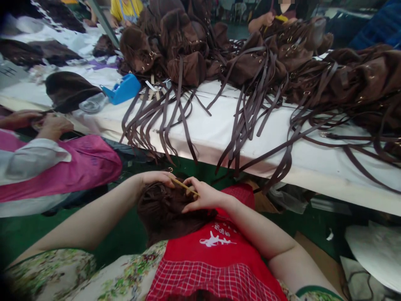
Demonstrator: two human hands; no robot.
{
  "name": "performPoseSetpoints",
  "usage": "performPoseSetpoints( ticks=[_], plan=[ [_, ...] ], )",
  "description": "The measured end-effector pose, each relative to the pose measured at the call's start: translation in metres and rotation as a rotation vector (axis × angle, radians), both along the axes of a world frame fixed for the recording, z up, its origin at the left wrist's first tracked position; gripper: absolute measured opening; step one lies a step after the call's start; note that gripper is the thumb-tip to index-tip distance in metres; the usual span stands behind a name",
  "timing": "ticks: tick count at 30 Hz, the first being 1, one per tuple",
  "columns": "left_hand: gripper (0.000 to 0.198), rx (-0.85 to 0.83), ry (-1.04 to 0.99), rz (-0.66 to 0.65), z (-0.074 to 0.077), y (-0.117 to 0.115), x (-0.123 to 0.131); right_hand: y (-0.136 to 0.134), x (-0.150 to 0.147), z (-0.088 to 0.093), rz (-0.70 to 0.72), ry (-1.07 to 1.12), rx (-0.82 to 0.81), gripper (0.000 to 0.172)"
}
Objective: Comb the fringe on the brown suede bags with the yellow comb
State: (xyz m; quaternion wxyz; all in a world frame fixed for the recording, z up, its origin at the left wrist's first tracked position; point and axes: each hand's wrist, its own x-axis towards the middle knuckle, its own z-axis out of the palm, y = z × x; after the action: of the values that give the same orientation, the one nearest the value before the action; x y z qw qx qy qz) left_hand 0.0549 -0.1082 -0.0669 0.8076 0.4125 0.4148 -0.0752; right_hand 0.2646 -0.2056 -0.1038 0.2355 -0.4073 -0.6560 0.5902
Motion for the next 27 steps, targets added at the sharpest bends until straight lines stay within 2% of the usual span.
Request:
performPoseSetpoints(
  ticks=[2, 4, 6, 7, 9, 12, 14, 16, 18, 20, 23, 27],
  plan=[
    [0.024, -0.180, -0.002, 0.135, -0.020, -0.017, -0.004, -0.005, 0.005, -0.013, 0.031, 0.011, -0.094, 0.076],
    [0.025, -0.331, 0.015, 0.191, -0.036, -0.030, -0.004, -0.008, 0.012, -0.020, 0.020, -0.011, -0.137, 0.073],
    [0.030, -0.343, 0.046, 0.190, -0.048, -0.036, 0.002, -0.007, 0.023, -0.020, 0.007, -0.086, -0.156, 0.062],
    [0.033, -0.281, 0.053, 0.156, -0.052, -0.037, 0.006, -0.005, 0.028, -0.017, 0.029, -0.135, -0.180, 0.054],
    [0.036, -0.047, 0.056, 0.009, -0.057, -0.034, 0.016, -0.001, 0.039, -0.008, 0.139, -0.230, -0.255, 0.039],
    [0.048, 0.499, 0.013, -0.208, -0.055, -0.026, 0.031, 0.005, 0.047, 0.007, 0.284, -0.199, -0.341, 0.036],
    [0.059, 0.859, -0.121, -0.266, -0.048, -0.023, 0.040, 0.006, 0.046, 0.012, 0.244, -0.053, -0.361, 0.036],
    [0.056, 1.042, -0.342, -0.352, -0.036, -0.020, 0.048, 0.006, 0.044, 0.012, 0.115, 0.110, -0.401, 0.041],
    [0.048, 1.010, -0.491, -0.458, -0.023, -0.017, 0.053, 0.006, 0.044, 0.011, -0.020, 0.214, -0.459, 0.044],
    [0.039, 0.840, -0.501, -0.501, -0.010, -0.012, 0.055, 0.007, 0.047, 0.010, -0.104, 0.242, -0.505, 0.040],
    [0.032, 0.603, -0.366, -0.548, 0.005, -0.007, 0.057, 0.012, 0.058, 0.013, -0.172, 0.184, -0.513, 0.032],
    [0.045, 0.578, -0.133, -0.704, 0.010, -0.009, 0.068, 0.022, 0.070, 0.023, -0.126, 0.061, -0.373, 0.029]
  ],
)
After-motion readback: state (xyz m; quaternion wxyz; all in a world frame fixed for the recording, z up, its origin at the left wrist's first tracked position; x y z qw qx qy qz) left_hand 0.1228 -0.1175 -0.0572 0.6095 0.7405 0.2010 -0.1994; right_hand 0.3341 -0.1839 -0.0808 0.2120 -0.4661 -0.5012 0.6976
